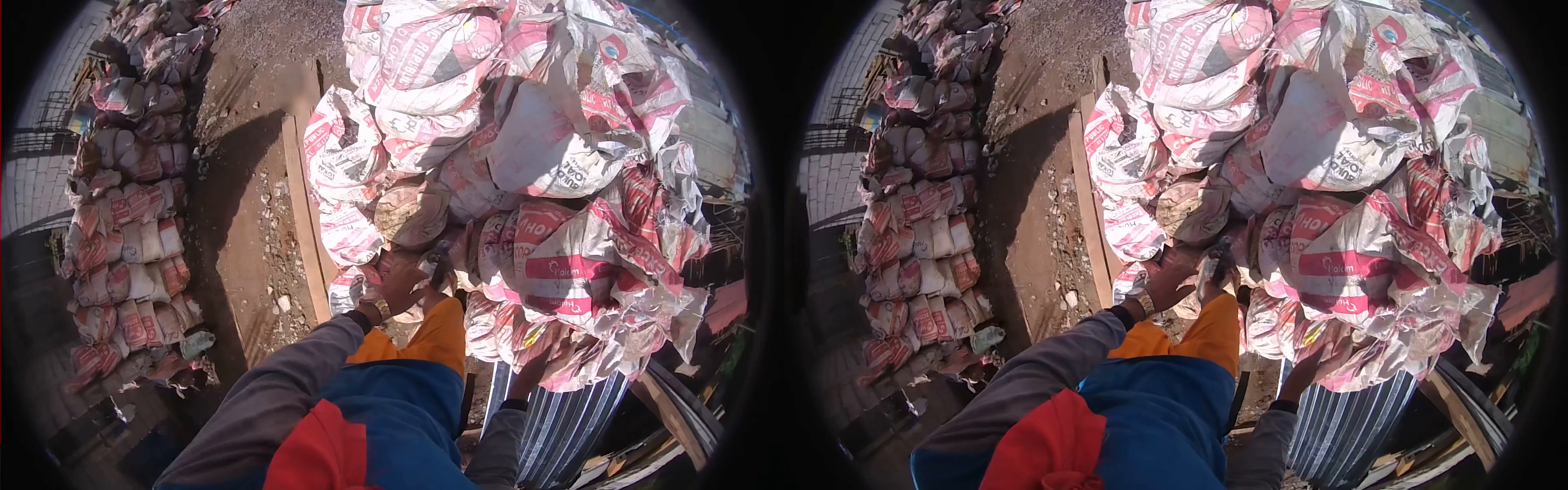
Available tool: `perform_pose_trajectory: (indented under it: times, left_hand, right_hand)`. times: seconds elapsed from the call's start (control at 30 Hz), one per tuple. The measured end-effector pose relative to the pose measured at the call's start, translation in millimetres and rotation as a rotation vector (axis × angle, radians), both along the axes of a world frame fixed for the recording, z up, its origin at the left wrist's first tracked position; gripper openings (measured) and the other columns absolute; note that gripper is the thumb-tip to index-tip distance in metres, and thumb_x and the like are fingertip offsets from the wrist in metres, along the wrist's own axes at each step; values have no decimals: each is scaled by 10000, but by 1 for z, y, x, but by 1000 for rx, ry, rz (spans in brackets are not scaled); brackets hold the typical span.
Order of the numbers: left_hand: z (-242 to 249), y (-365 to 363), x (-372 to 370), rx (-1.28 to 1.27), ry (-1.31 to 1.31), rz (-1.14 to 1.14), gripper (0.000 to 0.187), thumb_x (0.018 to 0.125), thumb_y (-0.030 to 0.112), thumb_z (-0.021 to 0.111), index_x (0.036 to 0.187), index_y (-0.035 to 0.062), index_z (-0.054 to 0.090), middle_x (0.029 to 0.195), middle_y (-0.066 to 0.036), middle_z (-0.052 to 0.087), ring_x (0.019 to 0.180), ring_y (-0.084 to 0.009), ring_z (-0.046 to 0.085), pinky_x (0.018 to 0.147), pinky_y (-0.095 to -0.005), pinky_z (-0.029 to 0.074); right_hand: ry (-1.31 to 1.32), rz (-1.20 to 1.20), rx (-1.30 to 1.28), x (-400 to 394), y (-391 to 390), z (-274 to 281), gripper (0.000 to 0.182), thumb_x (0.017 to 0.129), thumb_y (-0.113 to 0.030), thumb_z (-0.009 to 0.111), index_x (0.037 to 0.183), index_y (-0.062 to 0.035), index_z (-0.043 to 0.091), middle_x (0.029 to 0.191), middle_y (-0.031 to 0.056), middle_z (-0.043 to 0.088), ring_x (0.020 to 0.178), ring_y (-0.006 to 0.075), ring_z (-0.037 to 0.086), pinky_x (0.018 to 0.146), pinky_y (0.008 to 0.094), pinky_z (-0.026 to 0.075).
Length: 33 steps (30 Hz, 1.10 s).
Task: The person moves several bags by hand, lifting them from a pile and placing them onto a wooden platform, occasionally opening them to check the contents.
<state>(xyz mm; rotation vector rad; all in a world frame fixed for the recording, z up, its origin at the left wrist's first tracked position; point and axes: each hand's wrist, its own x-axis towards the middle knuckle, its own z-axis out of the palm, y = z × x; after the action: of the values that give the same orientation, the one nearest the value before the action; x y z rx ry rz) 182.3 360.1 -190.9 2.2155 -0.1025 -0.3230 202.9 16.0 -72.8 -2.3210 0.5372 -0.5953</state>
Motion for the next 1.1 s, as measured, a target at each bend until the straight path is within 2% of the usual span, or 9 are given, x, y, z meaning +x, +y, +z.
perform_pose_trajectory:
  times: [0.03,0.1,0.27,0.47,0.7,0.8,0.87,1.03,1.1]
  left_hand:
    - [7,55,-28,17,436,-3,375,891,297,561,1197,80,572,1124,-162,629,1007,-331,608,890,-416,471]
    - [-24,160,-134,79,492,310,408,901,332,551,1207,65,582,1138,-157,636,1016,-311,620,895,-399,479]
    - [-30,360,-334,275,516,744,369,897,278,521,1170,38,584,1139,-165,637,1068,-308,601,906,-394,470]
    - [-54,408,-381,155,483,1103,290,912,256,557,1141,88,613,1018,-129,668,938,-204,643,792,-344,513]
    - [-104,342,-185,-97,273,1180,372,895,268,579,1191,43,597,1041,-116,658,881,-190,645,779,-312,510]
    - [-72,333,-57,-58,246,1133,387,909,314,580,1176,35,596,1063,-116,665,976,-198,629,848,-316,483]
    - [-129,336,6,-358,113,1274,363,861,204,669,1168,27,589,1076,-106,645,908,-187,635,790,-310,507]
    - [-195,364,164,-113,58,1161,384,835,255,681,1167,78,603,1124,-143,624,969,-282,631,832,-366,509]
    - [-221,374,213,220,31,1013,425,832,299,675,1188,84,589,1177,-159,589,1065,-319,586,906,-396,474]
  right_hand:
    - [48,37,64,-23,11,-14,506,953,-309,530,1309,32,415,1297,169,486,1241,286,428,1045,405,332]
    - [601,13,234,-63,27,-29,543,939,-257,551,1353,49,378,1306,198,490,1166,284,499,941,364,426]
    - [594,393,252,-98,90,-45,445,897,-128,596,1316,-34,480,1160,111,599,930,181,596,800,316,471]
    - [686,667,83,-26,164,-64,456,914,-229,583,1302,-14,475,1036,133,640,929,222,619,794,338,478]
    - [787,881,141,128,335,-130,580,884,-299,602,1324,19,398,930,134,644,886,259,635,796,354,476]
    - [755,984,198,191,415,-175,647,847,-342,648,1299,52,403,1071,167,623,977,308,614,843,375,462]
    - [752,941,143,236,451,-236,666,817,-354,683,1273,55,420,1157,203,581,1050,351,577,893,403,438]
    - [375,1086,165,308,521,-354,691,768,-323,739,1223,88,421,1225,269,505,1142,380,505,952,427,399]
    - [571,992,190,327,536,-401,695,755,-299,754,1217,95,414,1212,264,511,1129,361,515,948,417,402]
